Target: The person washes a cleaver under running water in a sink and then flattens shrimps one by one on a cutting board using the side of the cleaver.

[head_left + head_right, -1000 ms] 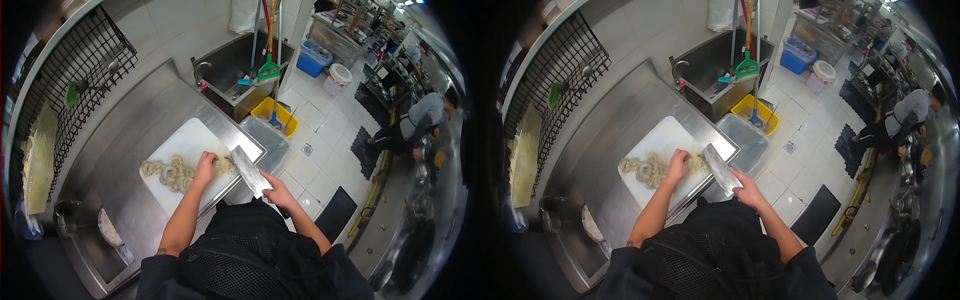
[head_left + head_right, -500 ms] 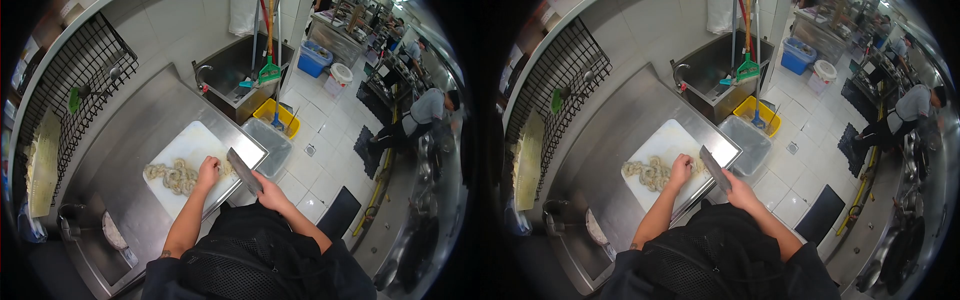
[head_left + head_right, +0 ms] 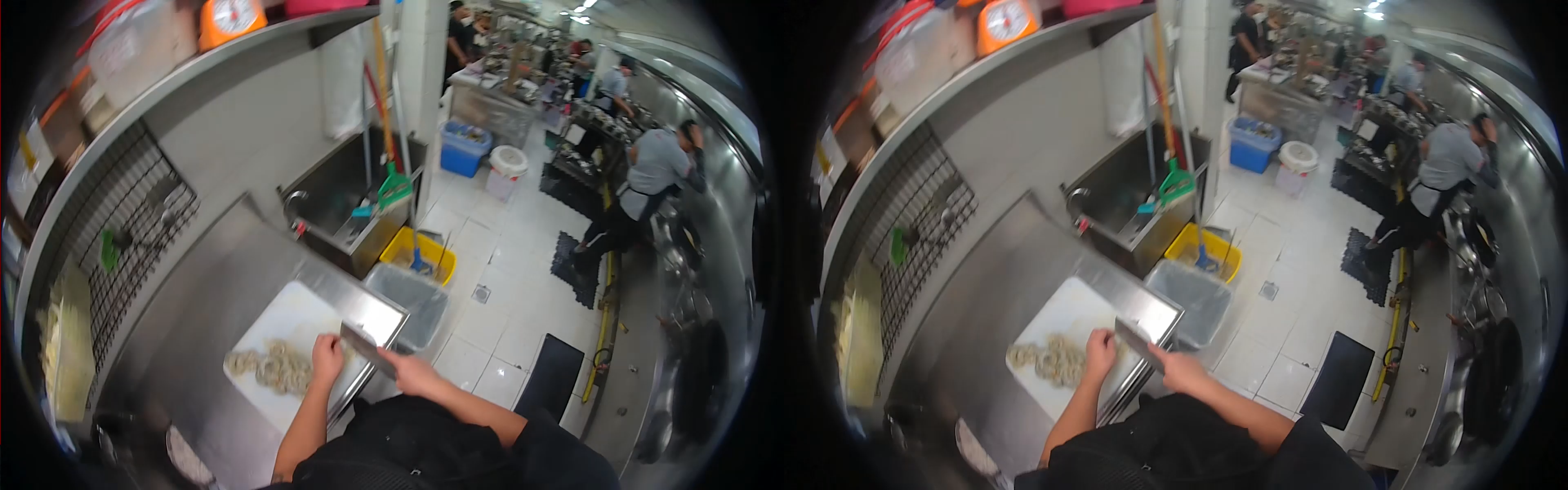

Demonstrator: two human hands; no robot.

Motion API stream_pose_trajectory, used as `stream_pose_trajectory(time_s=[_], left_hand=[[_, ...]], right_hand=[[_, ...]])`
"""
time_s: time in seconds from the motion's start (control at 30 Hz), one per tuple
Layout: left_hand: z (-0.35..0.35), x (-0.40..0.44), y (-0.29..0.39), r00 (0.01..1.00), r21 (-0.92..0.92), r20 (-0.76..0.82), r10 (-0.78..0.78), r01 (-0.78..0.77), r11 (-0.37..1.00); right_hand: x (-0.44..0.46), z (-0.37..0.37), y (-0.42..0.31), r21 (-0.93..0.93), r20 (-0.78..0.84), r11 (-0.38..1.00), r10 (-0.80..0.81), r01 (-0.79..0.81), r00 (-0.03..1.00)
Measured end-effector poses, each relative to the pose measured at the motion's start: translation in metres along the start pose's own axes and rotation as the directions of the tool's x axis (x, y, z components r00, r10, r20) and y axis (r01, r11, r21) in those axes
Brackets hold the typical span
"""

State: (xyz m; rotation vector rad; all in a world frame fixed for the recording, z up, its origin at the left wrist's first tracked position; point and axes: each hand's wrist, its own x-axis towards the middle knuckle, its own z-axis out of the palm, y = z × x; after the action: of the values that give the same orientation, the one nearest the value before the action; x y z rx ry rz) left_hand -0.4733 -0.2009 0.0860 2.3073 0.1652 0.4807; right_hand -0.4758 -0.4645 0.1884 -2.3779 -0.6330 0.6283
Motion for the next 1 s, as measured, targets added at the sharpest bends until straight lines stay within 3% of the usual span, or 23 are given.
stream_pose_trajectory(time_s=[0.07, 0.13, 0.27, 0.33, 0.53, 0.63, 0.77, 0.83, 0.87, 0.93, 1.0], left_hand=[[0.001, 0.001, 0.005, 1.000, -0.007, 0.025, 0.017, -0.017, 1.000], [-0.002, 0.000, 0.006, 0.994, -0.042, 0.056, -0.092, 0.094, 0.995], [-0.001, -0.001, 0.012, 0.994, -0.052, 0.038, -0.103, 0.105, 0.993], [-0.002, -0.002, 0.022, 0.979, -0.044, 0.069, -0.189, 0.193, 0.980], [-0.001, -0.003, 0.023, 0.988, 0.081, 0.073, -0.138, 0.132, 0.988], [-0.001, -0.002, 0.023, 0.979, 0.117, 0.081, -0.187, 0.177, 0.977], [-0.005, -0.002, 0.016, 0.984, 0.101, 0.072, -0.160, 0.153, 0.983], [-0.013, -0.001, 0.019, 0.946, 0.087, 0.130, -0.297, 0.287, 0.954], [-0.016, -0.001, 0.020, 0.947, 0.085, 0.139, -0.291, 0.282, 0.956], [-0.021, -0.002, 0.016, 0.891, -0.030, 0.173, -0.420, 0.431, 0.902], [-0.023, 0.001, 0.003, 0.896, -0.112, 0.207, -0.393, 0.420, 0.900]], right_hand=[[-0.001, 0.001, 0.000, -0.031, -0.006, 0.999, -0.032, 0.032, 0.999], [-0.007, -0.003, -0.010, -0.045, -0.019, 0.998, -0.039, 0.038, 0.999], [-0.005, -0.001, -0.015, -0.061, -0.011, 0.998, -0.025, 0.025, 1.000], [-0.004, 0.000, -0.015, -0.062, 0.004, 0.998, -0.020, 0.020, 1.000], [-0.010, -0.003, -0.013, -0.095, 0.021, 0.995, -0.009, 0.011, 1.000], [-0.011, 0.000, -0.015, -0.064, -0.008, 0.998, -0.006, 0.005, 1.000], [-0.012, -0.004, -0.016, -0.075, 0.015, 0.997, 0.016, -0.015, 1.000], [-0.012, -0.002, -0.014, -0.069, 0.011, 0.997, 0.026, -0.025, 1.000], [-0.011, -0.001, -0.013, -0.062, 0.007, 0.998, 0.018, -0.018, 1.000], [-0.009, 0.003, -0.008, -0.055, 0.006, 0.998, 0.012, -0.012, 1.000], [-0.008, 0.005, -0.008, -0.067, -0.011, 0.998, 0.005, -0.006, 1.000]])
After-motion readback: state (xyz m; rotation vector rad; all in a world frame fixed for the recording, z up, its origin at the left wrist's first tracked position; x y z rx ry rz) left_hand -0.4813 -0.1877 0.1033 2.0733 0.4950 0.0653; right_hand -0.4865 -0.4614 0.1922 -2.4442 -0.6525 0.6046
